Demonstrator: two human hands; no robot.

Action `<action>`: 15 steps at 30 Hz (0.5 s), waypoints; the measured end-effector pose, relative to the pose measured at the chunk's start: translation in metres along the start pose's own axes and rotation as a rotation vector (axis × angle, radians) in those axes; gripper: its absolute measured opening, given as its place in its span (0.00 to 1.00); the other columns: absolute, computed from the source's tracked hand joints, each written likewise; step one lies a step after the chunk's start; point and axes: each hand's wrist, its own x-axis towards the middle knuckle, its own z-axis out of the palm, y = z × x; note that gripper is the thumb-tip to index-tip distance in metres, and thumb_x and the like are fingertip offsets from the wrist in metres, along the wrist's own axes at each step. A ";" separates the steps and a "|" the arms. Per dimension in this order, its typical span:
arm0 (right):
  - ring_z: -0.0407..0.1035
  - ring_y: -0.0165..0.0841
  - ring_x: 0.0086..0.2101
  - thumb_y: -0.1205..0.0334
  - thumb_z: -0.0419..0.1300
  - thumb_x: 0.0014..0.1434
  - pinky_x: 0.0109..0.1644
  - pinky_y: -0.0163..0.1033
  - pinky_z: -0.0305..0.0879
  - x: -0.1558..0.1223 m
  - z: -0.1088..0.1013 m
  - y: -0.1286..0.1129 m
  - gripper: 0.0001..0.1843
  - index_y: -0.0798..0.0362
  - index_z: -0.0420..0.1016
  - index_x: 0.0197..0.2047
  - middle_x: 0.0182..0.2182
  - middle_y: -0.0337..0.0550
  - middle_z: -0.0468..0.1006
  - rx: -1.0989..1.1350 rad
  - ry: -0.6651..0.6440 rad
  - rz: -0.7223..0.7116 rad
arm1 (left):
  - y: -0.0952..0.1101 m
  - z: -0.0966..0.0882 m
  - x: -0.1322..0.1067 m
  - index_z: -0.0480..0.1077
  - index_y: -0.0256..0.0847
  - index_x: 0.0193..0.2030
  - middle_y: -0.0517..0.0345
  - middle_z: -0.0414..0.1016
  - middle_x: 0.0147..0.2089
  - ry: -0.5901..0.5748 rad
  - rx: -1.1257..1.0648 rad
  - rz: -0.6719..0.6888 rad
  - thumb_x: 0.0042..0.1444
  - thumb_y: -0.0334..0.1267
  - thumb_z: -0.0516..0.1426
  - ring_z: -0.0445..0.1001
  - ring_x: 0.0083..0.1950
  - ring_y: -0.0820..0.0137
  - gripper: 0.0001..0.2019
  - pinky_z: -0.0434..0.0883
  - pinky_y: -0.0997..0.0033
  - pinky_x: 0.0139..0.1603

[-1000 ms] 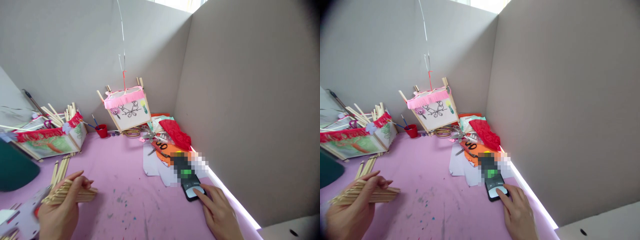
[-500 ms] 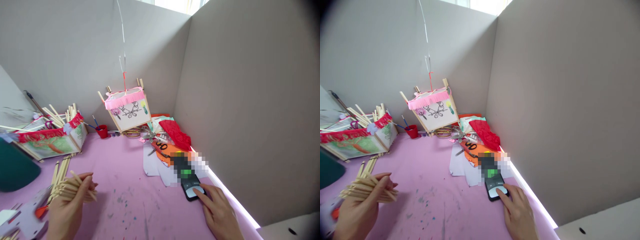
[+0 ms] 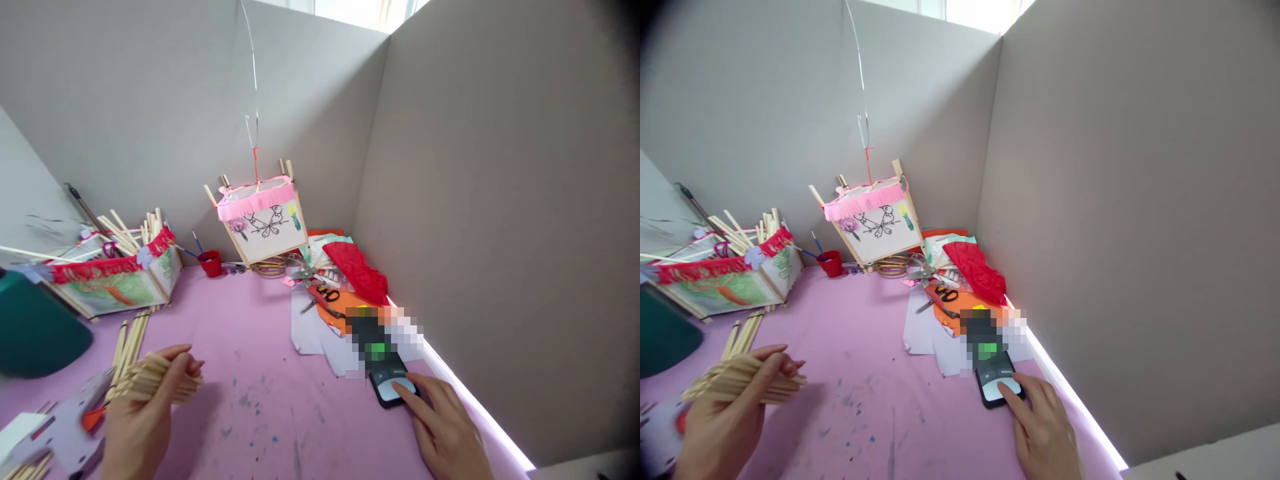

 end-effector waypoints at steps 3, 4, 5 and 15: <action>0.67 0.38 0.46 0.70 0.51 0.59 0.44 0.42 0.70 0.001 -0.001 0.001 0.20 0.47 0.76 0.49 0.47 0.47 0.73 -0.007 0.021 -0.020 | 0.000 0.000 0.002 0.74 0.41 0.45 0.57 0.76 0.31 -0.064 0.021 -0.092 0.42 0.56 0.66 0.76 0.33 0.64 0.27 0.72 0.73 0.27; 0.67 0.38 0.46 0.69 0.51 0.59 0.44 0.42 0.70 0.001 -0.001 0.001 0.19 0.47 0.76 0.49 0.46 0.46 0.73 -0.008 0.031 -0.026 | -0.001 -0.001 0.003 0.74 0.42 0.47 0.56 0.77 0.32 -0.053 0.030 -0.104 0.42 0.56 0.66 0.77 0.34 0.63 0.28 0.72 0.73 0.27; 0.67 0.39 0.47 0.69 0.51 0.59 0.44 0.42 0.70 0.001 -0.001 0.001 0.19 0.46 0.76 0.49 0.46 0.46 0.73 -0.010 0.036 -0.029 | -0.002 -0.001 0.003 0.73 0.42 0.47 0.57 0.77 0.31 -0.034 0.031 -0.110 0.42 0.56 0.66 0.77 0.35 0.63 0.28 0.72 0.73 0.27; 0.68 0.39 0.46 0.70 0.51 0.59 0.44 0.43 0.71 0.000 -0.001 -0.002 0.20 0.45 0.77 0.49 0.46 0.46 0.73 0.020 0.014 0.034 | 0.002 0.001 0.004 0.74 0.43 0.46 0.57 0.77 0.32 -0.062 0.029 -0.084 0.46 0.57 0.63 0.76 0.32 0.66 0.25 0.72 0.74 0.26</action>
